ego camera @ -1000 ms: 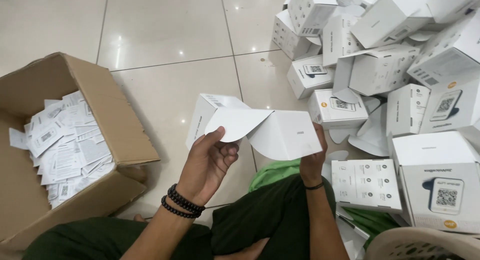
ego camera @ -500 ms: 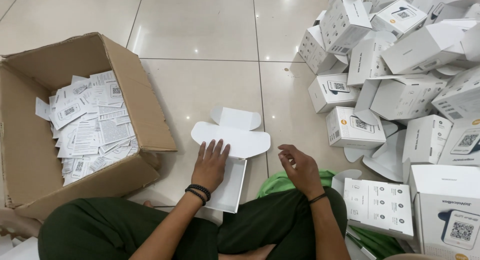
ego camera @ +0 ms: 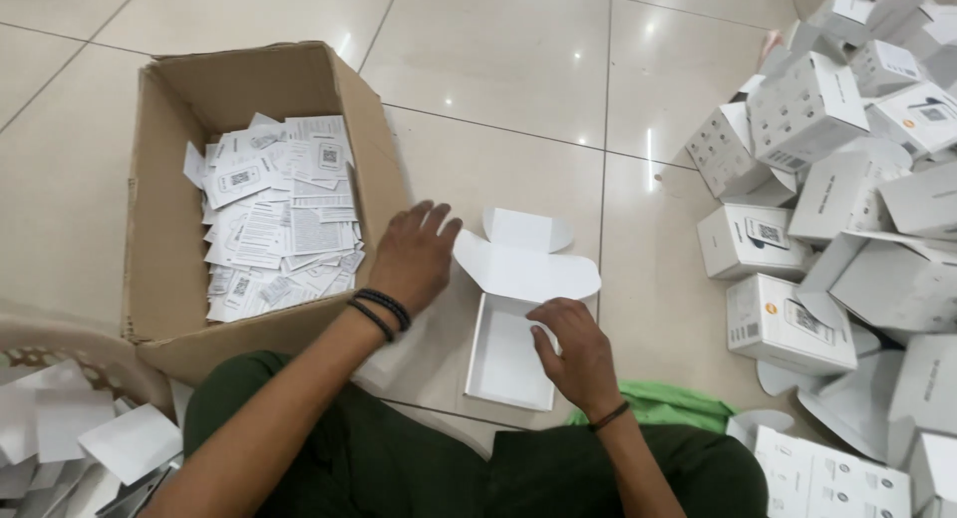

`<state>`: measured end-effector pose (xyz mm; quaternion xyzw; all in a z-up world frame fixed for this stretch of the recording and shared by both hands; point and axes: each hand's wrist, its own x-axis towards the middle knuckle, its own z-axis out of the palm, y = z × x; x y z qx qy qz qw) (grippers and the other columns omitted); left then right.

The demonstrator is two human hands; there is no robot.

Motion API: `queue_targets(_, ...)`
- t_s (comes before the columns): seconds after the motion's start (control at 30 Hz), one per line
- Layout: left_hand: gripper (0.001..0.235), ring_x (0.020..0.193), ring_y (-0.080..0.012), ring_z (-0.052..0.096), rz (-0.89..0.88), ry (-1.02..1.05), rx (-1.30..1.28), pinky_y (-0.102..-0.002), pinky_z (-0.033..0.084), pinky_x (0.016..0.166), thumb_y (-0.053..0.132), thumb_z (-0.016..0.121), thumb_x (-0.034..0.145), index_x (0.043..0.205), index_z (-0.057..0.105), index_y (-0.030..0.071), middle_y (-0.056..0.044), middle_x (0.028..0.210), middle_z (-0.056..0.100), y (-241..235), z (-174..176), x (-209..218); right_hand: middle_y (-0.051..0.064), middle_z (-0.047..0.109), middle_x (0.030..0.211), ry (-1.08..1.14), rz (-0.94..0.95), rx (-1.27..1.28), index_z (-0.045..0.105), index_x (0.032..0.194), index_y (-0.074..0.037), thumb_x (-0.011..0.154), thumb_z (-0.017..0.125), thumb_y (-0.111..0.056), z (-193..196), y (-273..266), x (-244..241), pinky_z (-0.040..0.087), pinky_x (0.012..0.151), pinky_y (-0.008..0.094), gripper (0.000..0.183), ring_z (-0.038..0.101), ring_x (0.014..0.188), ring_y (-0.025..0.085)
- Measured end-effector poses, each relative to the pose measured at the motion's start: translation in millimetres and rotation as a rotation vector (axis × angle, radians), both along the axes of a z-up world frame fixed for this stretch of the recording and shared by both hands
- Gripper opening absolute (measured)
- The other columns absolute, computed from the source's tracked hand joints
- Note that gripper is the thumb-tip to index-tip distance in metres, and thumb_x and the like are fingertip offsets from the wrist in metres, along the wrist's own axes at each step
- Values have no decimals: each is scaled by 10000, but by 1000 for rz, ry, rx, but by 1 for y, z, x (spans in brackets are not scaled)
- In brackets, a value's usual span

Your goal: The person places paper inserts into product boxes and assembles the packaging.

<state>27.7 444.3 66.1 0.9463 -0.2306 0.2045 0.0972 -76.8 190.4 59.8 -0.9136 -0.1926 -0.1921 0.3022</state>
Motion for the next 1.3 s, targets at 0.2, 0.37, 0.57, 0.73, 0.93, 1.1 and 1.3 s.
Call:
queue_targets(0.2, 178, 1118, -326, 656, 360, 216, 6, -473, 532, 945, 159, 604, 1000, 1123, 696, 70, -122, 1145, 711, 140, 9, 50, 61, 736, 1023, -106, 297, 145, 718, 1008, -90, 888, 696, -72, 32, 146, 57, 567, 866, 395, 122, 676, 1073, 274)
queue_targets(0.37, 348, 1091, -367, 681, 634, 586, -91, -479, 564, 913, 316, 740, 913, 1130, 711, 45, -185, 1133, 706, 213, -67, 88, 108, 752, 953, 195, 275, 425, 719, 1021, -74, 934, 616, -87, -1, 266, 108, 575, 762, 386, 135, 725, 844, 297)
queue_targets(0.57, 675, 1217, -347, 616, 820, 762, -180, -446, 538, 992, 431, 860, 779, 1253, 618, 16, -192, 1286, 613, 211, -82, 87, 146, 747, 852, 414, 104, 360, 714, 1023, -77, 952, 567, -144, 4, 298, 114, 550, 715, 447, 176, 716, 772, 338)
queue_targets(0.73, 966, 1306, -376, 499, 880, 770, -140, -451, 534, 964, 469, 890, 745, 1392, 407, -62, -216, 1405, 465, 203, -130, 100, 154, 748, 842, 406, 70, 280, 732, 1013, -93, 949, 597, -176, 7, 297, 108, 549, 722, 453, 170, 716, 786, 346)
queue_targets(0.93, 815, 1166, -403, 667, 848, 779, -328, -501, 545, 970, 331, 786, 869, 1490, 388, -17, -267, 1238, 676, 213, -159, 114, 119, 754, 894, 403, 135, 489, 702, 1049, -47, 934, 618, -148, -6, 287, 116, 581, 737, 379, 175, 743, 786, 252)
queue_targets(1.1, 686, 1082, -277, 677, 817, 464, -1019, -389, 553, 950, 120, 872, 725, 1325, 552, 32, -173, 1218, 665, 223, -85, 82, 60, 722, 1007, 445, 194, 913, 626, 1209, -32, 993, 549, -113, -23, 282, 127, 582, 747, 284, 243, 692, 883, 126)
queue_targets(1.3, 237, 1036, -257, 730, 421, 151, -1290, -383, 587, 943, 32, 748, 915, 1148, 707, 52, -91, 1090, 772, 206, 8, 19, 54, 680, 1069, 553, 284, 1084, 558, 1278, -33, 996, 544, -220, -31, 279, 139, 554, 761, 272, 339, 655, 914, 126)
